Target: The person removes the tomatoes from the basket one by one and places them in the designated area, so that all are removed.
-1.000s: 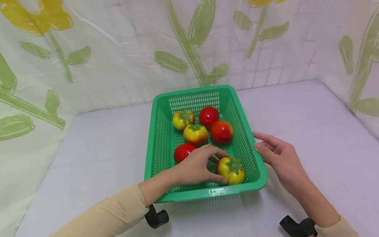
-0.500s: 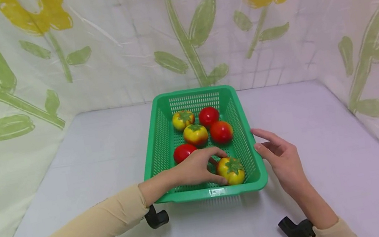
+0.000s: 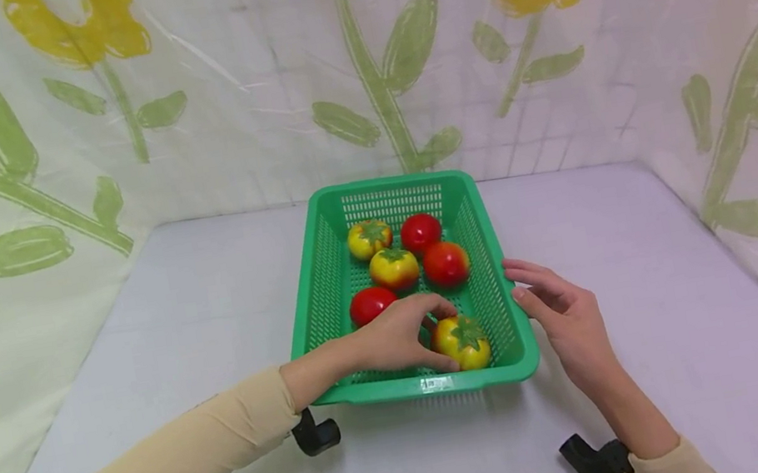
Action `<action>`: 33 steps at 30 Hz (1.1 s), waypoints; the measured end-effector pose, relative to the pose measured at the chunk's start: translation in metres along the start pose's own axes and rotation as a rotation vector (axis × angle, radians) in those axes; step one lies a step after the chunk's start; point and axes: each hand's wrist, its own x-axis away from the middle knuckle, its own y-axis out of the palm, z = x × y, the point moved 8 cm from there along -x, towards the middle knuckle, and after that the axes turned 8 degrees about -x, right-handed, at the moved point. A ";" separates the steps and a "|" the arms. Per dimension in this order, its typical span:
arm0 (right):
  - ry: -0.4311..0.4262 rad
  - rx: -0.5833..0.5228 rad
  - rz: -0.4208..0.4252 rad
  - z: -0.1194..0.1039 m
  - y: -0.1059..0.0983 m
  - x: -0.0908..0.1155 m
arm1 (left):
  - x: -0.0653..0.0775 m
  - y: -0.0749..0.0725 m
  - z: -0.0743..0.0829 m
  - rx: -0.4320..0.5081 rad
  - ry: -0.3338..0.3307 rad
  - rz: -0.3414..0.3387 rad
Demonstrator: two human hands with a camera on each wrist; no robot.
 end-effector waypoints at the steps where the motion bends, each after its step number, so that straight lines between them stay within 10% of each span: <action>1: 0.001 0.000 0.001 0.000 0.000 0.000 | 0.000 0.000 0.000 -0.007 0.002 0.000; 18: 0.000 -0.013 -0.013 0.000 0.000 0.000 | 0.013 -0.030 0.005 0.064 0.047 0.084; 33: 0.010 0.036 -0.015 0.003 -0.004 0.001 | 0.096 -0.126 -0.023 0.306 -0.034 0.569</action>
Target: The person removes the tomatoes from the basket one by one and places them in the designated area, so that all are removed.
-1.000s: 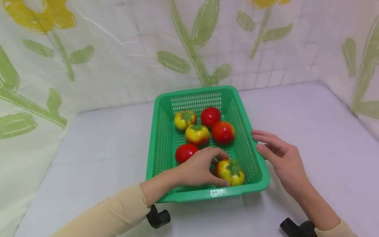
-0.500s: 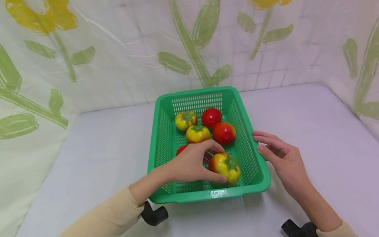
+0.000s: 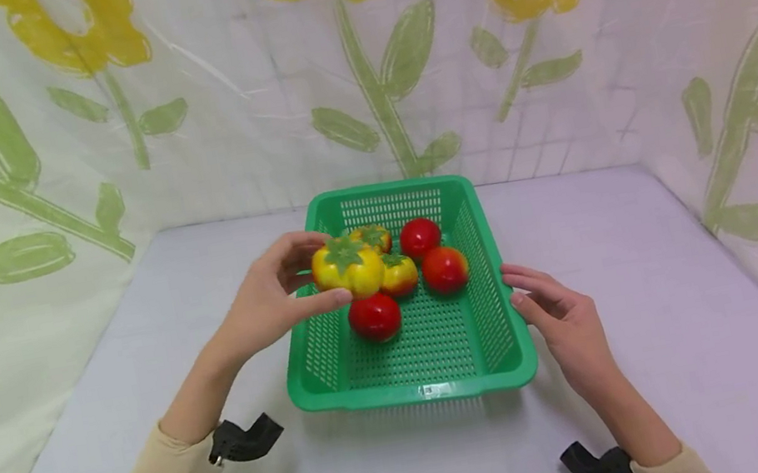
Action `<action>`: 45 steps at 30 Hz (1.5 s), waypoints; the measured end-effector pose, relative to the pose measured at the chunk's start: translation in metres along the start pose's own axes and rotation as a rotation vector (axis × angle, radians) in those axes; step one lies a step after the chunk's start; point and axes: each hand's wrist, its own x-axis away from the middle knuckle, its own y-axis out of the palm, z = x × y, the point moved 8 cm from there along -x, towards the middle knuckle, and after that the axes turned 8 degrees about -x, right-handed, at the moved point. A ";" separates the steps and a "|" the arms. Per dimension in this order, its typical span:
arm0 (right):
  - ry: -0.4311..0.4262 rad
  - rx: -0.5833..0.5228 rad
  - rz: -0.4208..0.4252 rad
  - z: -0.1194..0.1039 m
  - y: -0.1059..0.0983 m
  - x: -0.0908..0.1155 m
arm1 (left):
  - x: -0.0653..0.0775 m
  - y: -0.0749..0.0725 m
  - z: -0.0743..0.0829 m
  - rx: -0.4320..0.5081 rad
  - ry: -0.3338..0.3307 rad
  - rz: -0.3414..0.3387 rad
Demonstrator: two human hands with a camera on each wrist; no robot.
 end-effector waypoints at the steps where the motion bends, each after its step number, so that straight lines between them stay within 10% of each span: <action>1: -0.001 0.002 -0.001 0.000 0.000 0.000 | 0.003 -0.009 -0.003 0.015 0.000 0.040; 8: -0.005 0.004 -0.001 0.000 0.000 0.001 | 0.022 -0.056 -0.043 0.060 -0.059 0.331; 14: -0.008 0.015 0.005 0.000 -0.001 0.002 | 0.033 -0.066 -0.086 0.021 -0.204 0.421; 28: -0.011 0.047 0.015 -0.004 0.000 0.001 | 0.031 -0.070 -0.149 -0.050 -0.372 0.453; 45: -0.038 0.072 0.031 -0.005 0.003 0.002 | 0.031 -0.059 -0.192 -0.121 -0.495 0.338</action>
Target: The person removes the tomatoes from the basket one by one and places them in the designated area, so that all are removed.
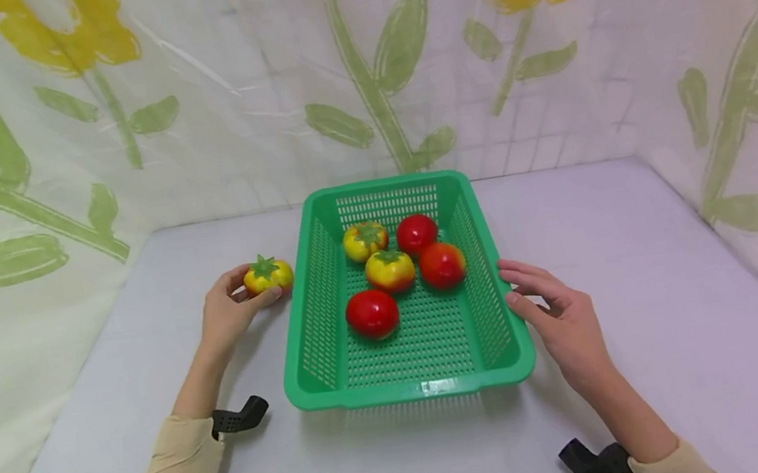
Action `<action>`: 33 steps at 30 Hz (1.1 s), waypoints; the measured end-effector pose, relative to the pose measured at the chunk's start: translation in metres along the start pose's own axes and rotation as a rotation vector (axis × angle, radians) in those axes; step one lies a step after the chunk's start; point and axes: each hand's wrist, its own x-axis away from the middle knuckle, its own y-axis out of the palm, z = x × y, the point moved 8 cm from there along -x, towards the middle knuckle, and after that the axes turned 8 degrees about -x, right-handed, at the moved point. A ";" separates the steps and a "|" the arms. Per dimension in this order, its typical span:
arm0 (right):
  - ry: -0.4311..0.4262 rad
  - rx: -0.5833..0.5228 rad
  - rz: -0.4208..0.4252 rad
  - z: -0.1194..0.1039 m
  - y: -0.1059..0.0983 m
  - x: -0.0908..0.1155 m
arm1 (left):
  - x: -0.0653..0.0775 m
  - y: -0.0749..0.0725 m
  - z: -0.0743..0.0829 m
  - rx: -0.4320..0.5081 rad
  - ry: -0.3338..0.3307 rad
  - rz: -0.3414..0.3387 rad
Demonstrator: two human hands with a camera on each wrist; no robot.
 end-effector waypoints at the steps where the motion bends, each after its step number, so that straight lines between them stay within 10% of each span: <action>1: -0.002 0.000 -0.002 0.000 0.000 0.000 | 0.000 0.001 -0.001 -0.004 -0.002 0.001; 33: -0.021 0.027 -0.041 0.000 0.001 0.002 | 0.001 -0.004 0.002 0.068 0.019 0.040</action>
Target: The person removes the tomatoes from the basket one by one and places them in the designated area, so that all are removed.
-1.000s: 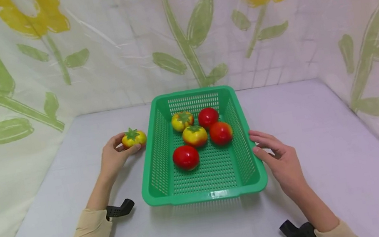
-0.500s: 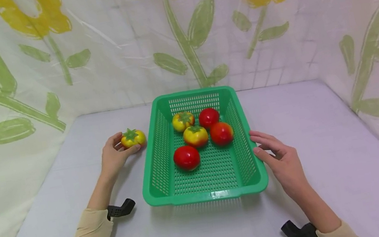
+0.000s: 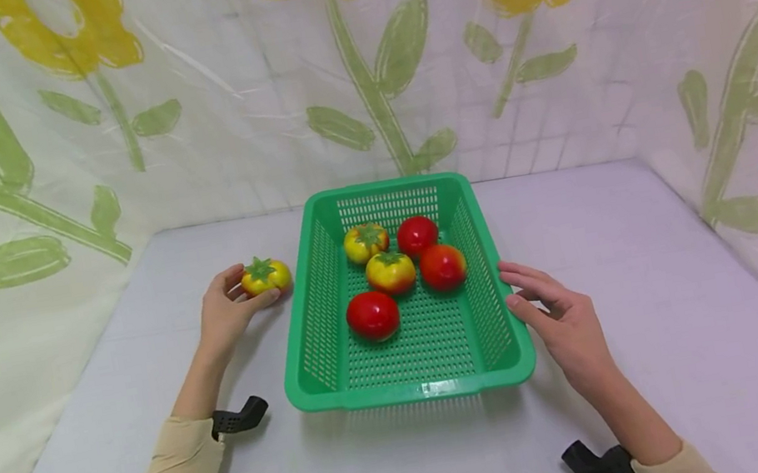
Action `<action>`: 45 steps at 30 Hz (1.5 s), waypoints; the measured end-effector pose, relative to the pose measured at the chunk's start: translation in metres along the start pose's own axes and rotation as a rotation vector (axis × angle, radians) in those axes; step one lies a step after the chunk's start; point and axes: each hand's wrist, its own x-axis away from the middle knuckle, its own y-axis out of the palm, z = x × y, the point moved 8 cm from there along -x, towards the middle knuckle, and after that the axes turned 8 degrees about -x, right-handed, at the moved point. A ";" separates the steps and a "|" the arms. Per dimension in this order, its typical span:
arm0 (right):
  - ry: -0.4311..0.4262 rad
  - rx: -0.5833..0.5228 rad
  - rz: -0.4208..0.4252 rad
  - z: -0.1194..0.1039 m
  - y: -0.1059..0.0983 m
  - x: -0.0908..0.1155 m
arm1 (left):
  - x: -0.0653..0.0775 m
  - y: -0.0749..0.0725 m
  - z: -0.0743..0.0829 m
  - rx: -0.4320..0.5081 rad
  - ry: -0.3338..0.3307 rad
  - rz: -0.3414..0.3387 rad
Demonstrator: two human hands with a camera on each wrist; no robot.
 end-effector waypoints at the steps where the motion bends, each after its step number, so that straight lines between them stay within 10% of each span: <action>1: -0.001 0.001 0.000 0.000 0.000 0.000 | 0.000 0.000 0.000 0.001 0.002 0.000; 45: -0.016 -0.026 -0.016 0.001 0.000 0.001 | 0.003 -0.033 0.014 -0.044 0.001 0.050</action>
